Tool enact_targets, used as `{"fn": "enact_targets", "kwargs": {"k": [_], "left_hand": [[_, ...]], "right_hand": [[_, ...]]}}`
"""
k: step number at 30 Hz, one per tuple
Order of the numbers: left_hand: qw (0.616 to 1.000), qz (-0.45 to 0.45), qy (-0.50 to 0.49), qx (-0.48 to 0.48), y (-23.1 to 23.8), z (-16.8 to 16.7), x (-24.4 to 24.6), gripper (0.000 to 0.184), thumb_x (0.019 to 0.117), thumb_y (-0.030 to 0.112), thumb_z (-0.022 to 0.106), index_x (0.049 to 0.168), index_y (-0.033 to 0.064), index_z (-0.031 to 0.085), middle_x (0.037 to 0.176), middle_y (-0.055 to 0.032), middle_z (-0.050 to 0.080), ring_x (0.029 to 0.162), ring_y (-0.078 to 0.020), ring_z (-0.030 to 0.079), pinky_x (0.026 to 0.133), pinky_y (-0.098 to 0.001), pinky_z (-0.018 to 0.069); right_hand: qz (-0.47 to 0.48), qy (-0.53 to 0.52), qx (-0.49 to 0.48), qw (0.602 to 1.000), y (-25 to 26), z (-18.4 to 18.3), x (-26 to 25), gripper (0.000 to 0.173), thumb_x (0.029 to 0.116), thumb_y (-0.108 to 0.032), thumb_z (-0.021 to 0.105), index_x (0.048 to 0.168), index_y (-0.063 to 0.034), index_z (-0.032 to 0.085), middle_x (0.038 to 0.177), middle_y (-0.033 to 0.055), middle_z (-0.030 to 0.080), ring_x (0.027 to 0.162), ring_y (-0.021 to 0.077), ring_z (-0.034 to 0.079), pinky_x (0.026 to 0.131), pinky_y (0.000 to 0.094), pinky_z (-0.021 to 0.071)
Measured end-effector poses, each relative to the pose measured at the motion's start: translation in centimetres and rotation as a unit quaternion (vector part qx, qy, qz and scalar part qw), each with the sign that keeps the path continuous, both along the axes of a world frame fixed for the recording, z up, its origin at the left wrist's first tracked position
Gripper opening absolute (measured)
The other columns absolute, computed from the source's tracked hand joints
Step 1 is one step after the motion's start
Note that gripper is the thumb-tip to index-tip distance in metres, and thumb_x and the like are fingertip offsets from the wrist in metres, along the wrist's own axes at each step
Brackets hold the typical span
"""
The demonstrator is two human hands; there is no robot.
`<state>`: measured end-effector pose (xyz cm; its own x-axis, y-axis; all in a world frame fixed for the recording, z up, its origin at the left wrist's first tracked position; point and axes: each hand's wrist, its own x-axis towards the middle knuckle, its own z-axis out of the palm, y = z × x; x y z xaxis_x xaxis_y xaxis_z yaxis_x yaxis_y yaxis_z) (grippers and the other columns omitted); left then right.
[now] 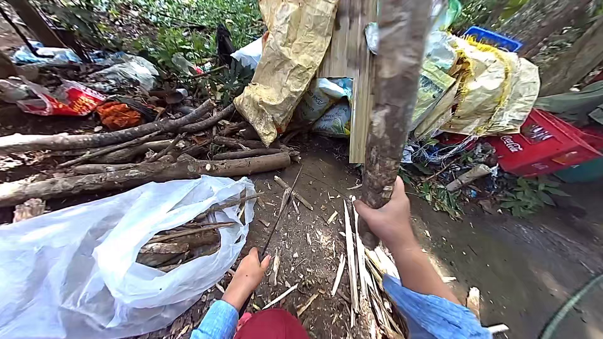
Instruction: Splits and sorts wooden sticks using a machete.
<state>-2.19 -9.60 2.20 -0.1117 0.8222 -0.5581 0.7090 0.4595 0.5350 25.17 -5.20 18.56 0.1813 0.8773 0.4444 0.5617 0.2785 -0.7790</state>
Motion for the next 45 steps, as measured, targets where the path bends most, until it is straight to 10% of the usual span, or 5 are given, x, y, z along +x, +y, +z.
{"fn": "enact_targets", "kwargs": {"k": [9,23,29,33,45], "left_hand": [[0.996,-0.028,0.016,-0.081,-0.4,-6.8,-1.1,0.063,0.1071,0.045,0.053,0.145,-0.004,0.049,0.133,-0.0293,0.062,0.125,-0.041,0.063,0.108,-0.0575,0.0475],[0.994,-0.002,-0.004,-0.113,-3.0,-11.6,-1.8,0.056,0.1063,0.04,0.056,0.146,0.0007,0.053,0.14,-0.0244,0.06,0.132,-0.0362,0.058,0.113,-0.0543,0.0431],[0.992,0.01,-0.093,-0.081,-4.9,-13.7,0.4,0.063,0.1057,0.027,0.056,0.158,0.0005,0.033,0.142,-0.0272,0.057,0.131,-0.0374,0.059,0.112,-0.0539,0.0449],[0.979,-0.026,-0.19,-0.069,-6.0,-15.5,1.1,0.071,0.1003,0.019,0.067,0.158,-0.0006,0.03,0.143,-0.028,0.057,0.134,-0.0368,0.057,0.116,-0.0515,0.0426],[0.909,0.189,-0.303,-0.214,-3.1,-15.8,2.5,0.054,0.1111,0.04,0.046,0.144,-0.003,0.044,0.131,-0.0259,0.058,0.114,-0.034,0.061,0.097,-0.0496,0.0513]], "right_hand": [[0.054,-0.301,-0.578,0.757,1.0,-21.5,2.5,0.081,0.0824,-0.03,0.08,0.15,-0.0064,0.044,0.132,0.0253,0.064,0.122,0.0434,0.063,0.097,0.0636,0.0513],[-0.085,-0.142,-0.619,0.768,-6.2,-34.3,-0.7,0.081,0.0805,-0.03,0.083,0.148,-0.0049,0.044,0.122,0.0235,0.069,0.114,0.0401,0.068,0.093,0.0596,0.0543],[0.018,-0.007,-0.537,0.843,-6.0,-33.0,-7.7,0.051,0.1039,-0.028,0.059,0.141,0.0053,0.056,0.138,0.0302,0.059,0.13,0.0426,0.057,0.109,0.0585,0.0442],[0.075,0.339,-0.609,0.713,-6.8,-32.4,-13.6,0.042,0.1113,-0.025,0.047,0.142,0.0024,0.049,0.126,0.0246,0.063,0.111,0.032,0.064,0.096,0.0495,0.0523],[0.061,0.077,-0.623,0.776,-6.1,-32.5,-13.6,0.037,0.1097,-0.024,0.049,0.127,0.0065,0.061,0.116,0.0272,0.066,0.107,0.0373,0.064,0.096,0.0536,0.0485]]}}
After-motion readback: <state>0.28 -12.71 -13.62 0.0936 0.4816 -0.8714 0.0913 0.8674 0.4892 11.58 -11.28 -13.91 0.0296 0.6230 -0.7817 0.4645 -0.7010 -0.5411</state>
